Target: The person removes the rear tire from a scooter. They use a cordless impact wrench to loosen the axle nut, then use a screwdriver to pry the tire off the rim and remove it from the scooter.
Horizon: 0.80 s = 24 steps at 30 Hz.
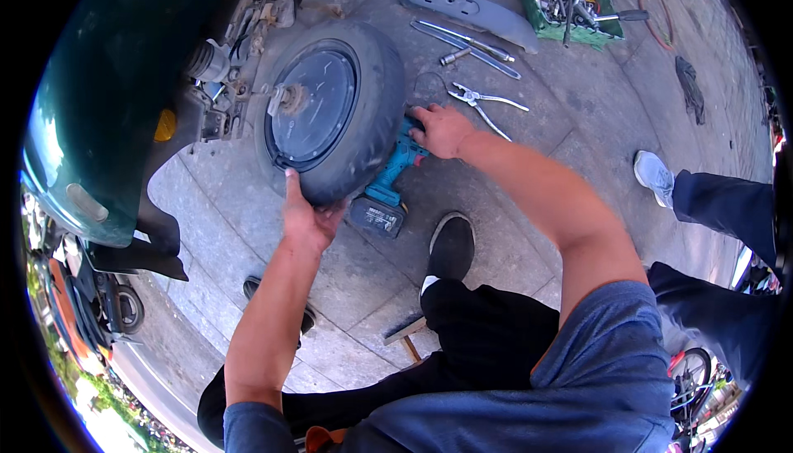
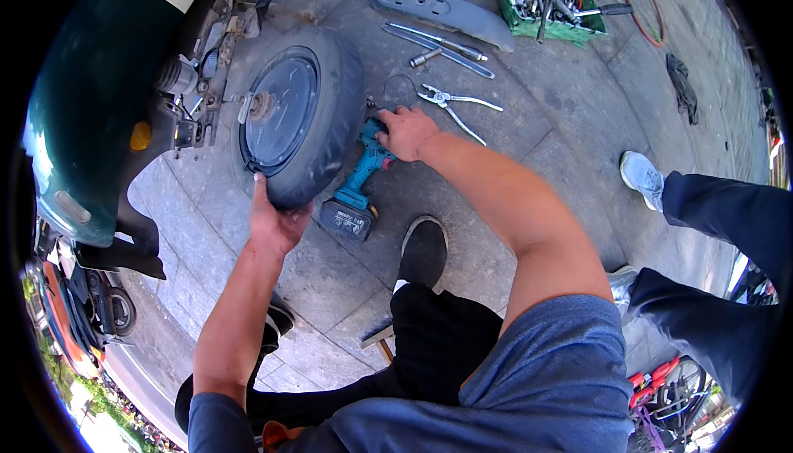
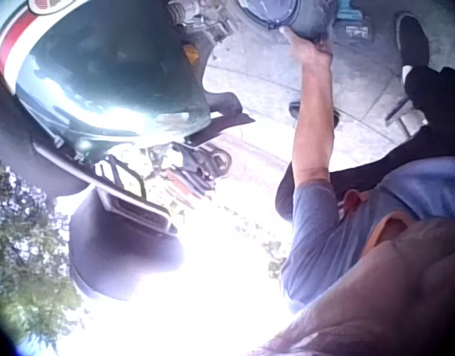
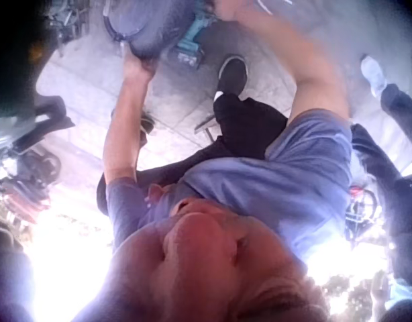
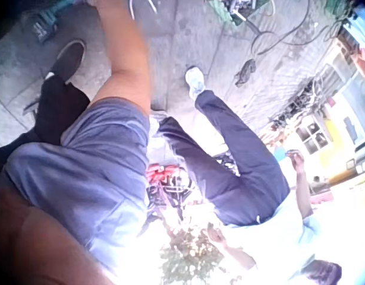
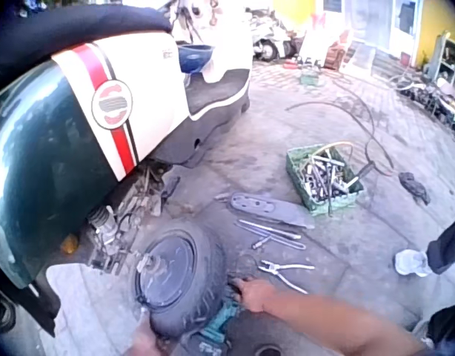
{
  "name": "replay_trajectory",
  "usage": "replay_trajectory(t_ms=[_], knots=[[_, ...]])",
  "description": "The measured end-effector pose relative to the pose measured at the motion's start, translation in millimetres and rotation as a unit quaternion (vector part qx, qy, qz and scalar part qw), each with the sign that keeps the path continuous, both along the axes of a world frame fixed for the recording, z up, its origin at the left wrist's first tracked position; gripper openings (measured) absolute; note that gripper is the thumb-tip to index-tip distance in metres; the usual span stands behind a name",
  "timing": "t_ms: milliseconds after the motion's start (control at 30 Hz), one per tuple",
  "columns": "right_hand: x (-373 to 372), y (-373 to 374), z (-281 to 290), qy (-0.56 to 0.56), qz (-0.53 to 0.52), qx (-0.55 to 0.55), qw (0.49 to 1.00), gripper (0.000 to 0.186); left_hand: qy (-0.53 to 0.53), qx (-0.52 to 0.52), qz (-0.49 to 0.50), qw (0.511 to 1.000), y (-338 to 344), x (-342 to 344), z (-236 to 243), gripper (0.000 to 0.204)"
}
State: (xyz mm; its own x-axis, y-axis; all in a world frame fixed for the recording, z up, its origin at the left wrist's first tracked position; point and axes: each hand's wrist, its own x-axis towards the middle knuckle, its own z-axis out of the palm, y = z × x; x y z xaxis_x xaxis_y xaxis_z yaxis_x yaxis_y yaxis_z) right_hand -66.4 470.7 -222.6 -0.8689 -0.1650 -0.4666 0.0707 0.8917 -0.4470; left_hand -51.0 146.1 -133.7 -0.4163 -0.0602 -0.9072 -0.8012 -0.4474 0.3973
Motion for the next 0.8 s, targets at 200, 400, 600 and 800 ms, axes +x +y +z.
replay_trajectory(t_ms=[200,400,600,800], knots=[[4.6,2.4,14.1,-0.076,-0.022,0.04,0.996,0.066,0.008,0.048,-0.036,0.998,38.1,2.2,45.2,0.096],[50.0,14.5,1.2,-0.036,-0.122,-0.017,0.992,0.071,-0.017,0.03,-0.323,0.946,9.0,-1.2,62.2,0.069],[70.0,28.0,-39.6,-0.064,-0.254,-0.189,0.947,0.088,0.286,-0.414,-0.386,0.773,-27.6,-34.1,55.3,0.041],[58.6,35.6,-47.8,-0.045,-0.262,-0.123,0.956,0.087,0.244,-0.544,-0.461,0.657,-38.3,-74.1,26.6,0.039]])
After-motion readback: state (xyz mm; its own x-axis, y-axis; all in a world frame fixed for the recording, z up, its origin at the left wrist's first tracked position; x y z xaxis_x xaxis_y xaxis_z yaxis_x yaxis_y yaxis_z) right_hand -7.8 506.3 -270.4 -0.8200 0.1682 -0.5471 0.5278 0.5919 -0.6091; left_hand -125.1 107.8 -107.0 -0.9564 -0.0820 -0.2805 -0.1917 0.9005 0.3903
